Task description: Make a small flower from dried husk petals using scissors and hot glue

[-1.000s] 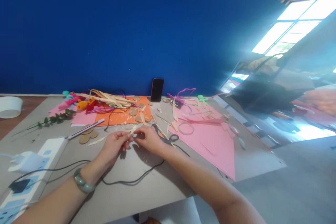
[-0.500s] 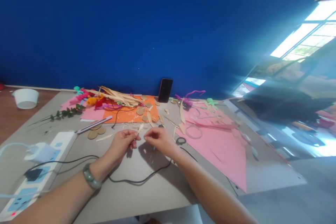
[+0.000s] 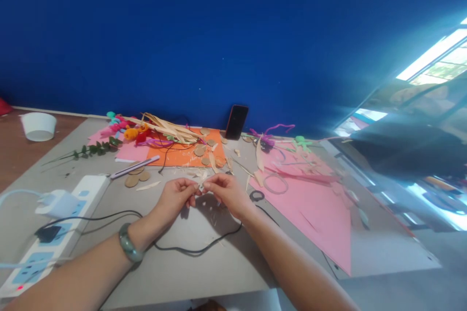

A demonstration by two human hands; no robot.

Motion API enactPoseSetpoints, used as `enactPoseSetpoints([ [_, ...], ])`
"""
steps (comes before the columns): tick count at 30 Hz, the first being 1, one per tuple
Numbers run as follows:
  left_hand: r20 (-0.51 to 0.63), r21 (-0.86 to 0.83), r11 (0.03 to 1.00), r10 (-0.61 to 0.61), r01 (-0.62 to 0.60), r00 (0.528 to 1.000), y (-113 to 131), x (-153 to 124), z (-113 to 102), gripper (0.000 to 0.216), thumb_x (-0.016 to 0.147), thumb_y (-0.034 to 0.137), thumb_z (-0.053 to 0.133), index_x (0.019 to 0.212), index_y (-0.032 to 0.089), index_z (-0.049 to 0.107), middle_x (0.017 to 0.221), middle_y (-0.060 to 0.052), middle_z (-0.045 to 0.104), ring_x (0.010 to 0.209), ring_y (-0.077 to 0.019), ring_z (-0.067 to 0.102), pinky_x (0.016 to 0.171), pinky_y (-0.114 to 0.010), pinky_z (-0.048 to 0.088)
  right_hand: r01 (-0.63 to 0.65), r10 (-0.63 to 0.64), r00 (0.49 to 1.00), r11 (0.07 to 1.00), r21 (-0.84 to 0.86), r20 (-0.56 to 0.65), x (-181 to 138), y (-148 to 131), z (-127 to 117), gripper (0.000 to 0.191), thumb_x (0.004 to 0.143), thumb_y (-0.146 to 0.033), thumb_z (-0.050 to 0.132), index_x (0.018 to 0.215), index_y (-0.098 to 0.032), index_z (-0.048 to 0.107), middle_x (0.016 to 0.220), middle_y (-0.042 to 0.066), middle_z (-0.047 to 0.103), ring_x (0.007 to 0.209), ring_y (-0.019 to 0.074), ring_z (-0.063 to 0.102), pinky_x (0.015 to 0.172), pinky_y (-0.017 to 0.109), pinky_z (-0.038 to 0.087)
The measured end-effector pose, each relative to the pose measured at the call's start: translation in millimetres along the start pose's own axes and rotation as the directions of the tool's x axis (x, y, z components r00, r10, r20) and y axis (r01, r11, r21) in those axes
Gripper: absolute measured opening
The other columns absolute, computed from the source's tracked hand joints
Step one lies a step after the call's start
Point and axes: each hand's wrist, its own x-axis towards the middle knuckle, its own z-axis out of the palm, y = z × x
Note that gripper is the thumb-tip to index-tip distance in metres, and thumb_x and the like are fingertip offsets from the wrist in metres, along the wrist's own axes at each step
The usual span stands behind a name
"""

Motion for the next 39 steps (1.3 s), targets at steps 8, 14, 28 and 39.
enactPoseSetpoints([
  [8,0.008,0.009,1.0,-0.003,0.003,1.0,-1.5,-0.8,-0.5,0.028,0.065,0.037,0.073,0.071,0.011,0.063,0.061,-0.004,0.068,0.04,-0.0067,0.052,0.039,-0.018,0.035,0.005,-0.009,0.996,0.999,-0.052,-0.083,-2.1,0.8,3.9,0.018,0.069,-0.033,0.072,0.069,-0.016,0.066,0.048,-0.006,0.051,0.041,0.0057,0.034,0.041,0.02,0.024],
  [14,0.029,0.017,1.0,-0.004,0.003,1.0,-4.5,0.6,-1.1,0.027,0.068,0.037,0.072,0.073,0.011,0.063,0.062,-0.003,0.068,0.04,-0.0063,0.051,0.04,-0.018,0.036,0.003,-0.005,0.994,1.0,-0.022,-0.105,-0.2,5.9,1.5,0.02,0.067,-0.036,0.073,0.071,-0.018,0.066,0.048,-0.006,0.048,0.044,0.0073,0.036,0.043,0.021,0.026],
  [28,0.047,0.023,1.0,-0.022,0.021,0.999,-2.8,0.0,0.5,0.028,0.067,0.038,0.072,0.07,0.012,0.063,0.062,-0.005,0.069,0.04,-0.007,0.051,0.04,-0.019,0.037,-0.021,0.022,0.992,1.0,0.005,-0.128,-0.3,5.1,2.7,0.025,0.065,-0.039,0.075,0.069,-0.016,0.066,0.046,-0.006,0.048,0.043,0.0066,0.037,0.043,0.021,0.026],
  [39,0.051,0.02,1.0,-0.012,0.011,0.999,-2.9,-1.4,0.3,0.027,0.067,0.037,0.073,0.072,0.012,0.064,0.064,-0.006,0.07,0.04,-0.0071,0.051,0.04,-0.019,0.037,-0.014,0.022,0.988,0.998,0.055,-0.154,0.7,7.4,3.0,0.023,0.063,-0.037,0.076,0.068,-0.016,0.066,0.046,-0.006,0.05,0.044,0.0068,0.038,0.045,0.021,0.027],
])
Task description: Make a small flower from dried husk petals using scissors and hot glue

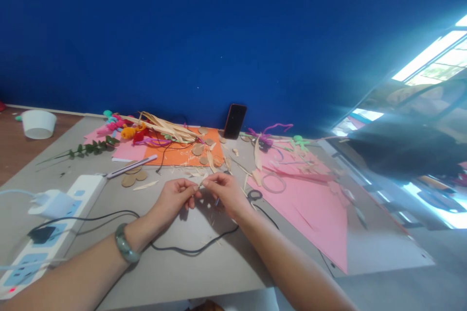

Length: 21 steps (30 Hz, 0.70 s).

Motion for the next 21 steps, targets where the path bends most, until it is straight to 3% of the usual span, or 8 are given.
enactPoseSetpoints([
  [10,0.019,0.0,1.0,-0.003,0.003,1.0,-3,2,-2,0.029,0.068,0.038,0.073,0.075,0.011,0.065,0.069,-0.008,0.071,0.042,-0.008,0.053,0.042,-0.02,0.038,-0.067,0.069,0.998,0.982,0.175,-0.003,6,3,-3,0.022,0.058,-0.032,0.079,0.064,-0.015,0.067,0.049,-0.005,0.052,0.042,0.0054,0.039,0.045,0.022,0.027],
  [14,-0.031,-0.006,1.0,0.025,-0.025,0.999,1,1,-2,0.029,0.067,0.038,0.074,0.074,0.011,0.065,0.07,-0.007,0.071,0.043,-0.0081,0.054,0.042,-0.02,0.04,-0.085,0.091,0.996,0.968,0.237,-0.014,9,3,-5,0.022,0.056,-0.031,0.08,0.064,-0.015,0.067,0.048,-0.005,0.052,0.043,0.0054,0.038,0.044,0.021,0.026],
  [21,0.005,0.006,0.996,0.09,-0.09,0.996,3,-1,0,0.025,0.067,0.036,0.076,0.074,0.013,0.068,0.055,-0.002,0.065,0.045,-0.0108,0.055,0.047,-0.022,0.044,-0.068,0.079,0.996,0.973,0.221,-0.041,11,5,-7,0.023,0.057,-0.033,0.079,0.064,-0.016,0.066,0.044,-0.006,0.047,0.042,0.0061,0.035,0.042,0.021,0.023],
])
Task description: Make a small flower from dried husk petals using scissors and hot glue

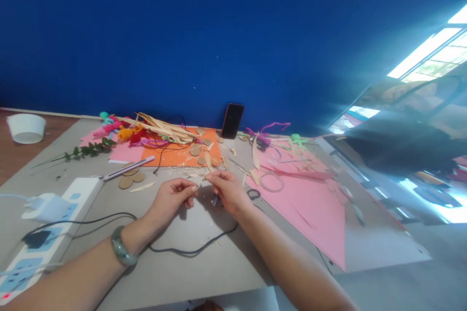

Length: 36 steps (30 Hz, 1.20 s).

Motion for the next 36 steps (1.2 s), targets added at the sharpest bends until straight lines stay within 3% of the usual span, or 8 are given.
enactPoseSetpoints([
  [15,-0.001,-0.064,0.997,-0.033,0.033,0.999,2.8,-1.2,2.0,0.036,0.064,0.034,0.077,0.092,0.011,0.072,0.063,-0.003,0.067,0.048,-0.0106,0.056,0.049,-0.024,0.045,-0.015,0.013,0.999,0.998,0.068,0.03,-4.4,-4.1,2.9,0.021,0.056,-0.03,0.08,0.062,-0.015,0.067,0.046,-0.006,0.049,0.043,0.0054,0.035,0.044,0.021,0.025],
  [36,0.04,-0.112,0.992,-0.054,0.058,0.998,1.8,-0.6,1.3,0.024,0.066,0.03,0.076,0.082,0.012,0.07,0.062,-0.002,0.066,0.048,-0.0076,0.053,0.049,-0.02,0.043,-0.055,0.05,0.997,0.994,0.093,0.052,-5.9,-4.1,3.3,0.02,0.057,-0.028,0.079,0.063,-0.014,0.066,0.044,-0.006,0.048,0.042,0.0041,0.036,0.044,0.02,0.024],
])
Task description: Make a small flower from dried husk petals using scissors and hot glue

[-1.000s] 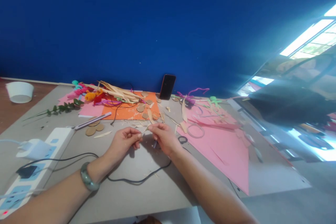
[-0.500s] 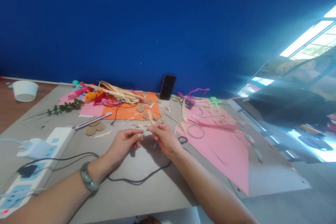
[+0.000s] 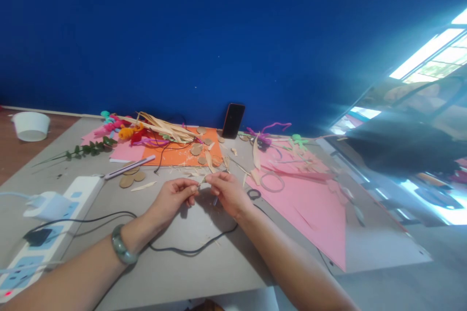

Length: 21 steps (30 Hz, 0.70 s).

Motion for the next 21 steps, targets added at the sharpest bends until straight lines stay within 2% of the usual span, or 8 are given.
enactPoseSetpoints([
  [9,0.005,-0.011,1.0,-0.009,0.009,1.0,-4.0,1.3,-2.1,0.023,0.067,0.028,0.076,0.082,0.012,0.069,0.061,-0.001,0.066,0.048,-0.0073,0.054,0.049,-0.019,0.042,-0.004,0.004,1.0,1.0,-0.012,0.002,-0.9,2.0,2.7,0.019,0.057,-0.027,0.08,0.062,-0.014,0.066,0.046,-0.006,0.05,0.042,0.0038,0.037,0.044,0.019,0.023],
  [21,0.03,-0.045,0.998,-0.037,0.039,0.999,-3.2,1.4,-2.1,0.025,0.066,0.029,0.077,0.081,0.011,0.069,0.066,-0.003,0.068,0.048,-0.0076,0.053,0.048,-0.02,0.041,0.087,-0.088,0.996,0.988,-0.131,-0.001,-5.9,7.0,5.9,0.018,0.064,-0.029,0.076,0.062,-0.015,0.065,0.043,-0.007,0.046,0.043,0.0056,0.036,0.047,0.021,0.027],
])
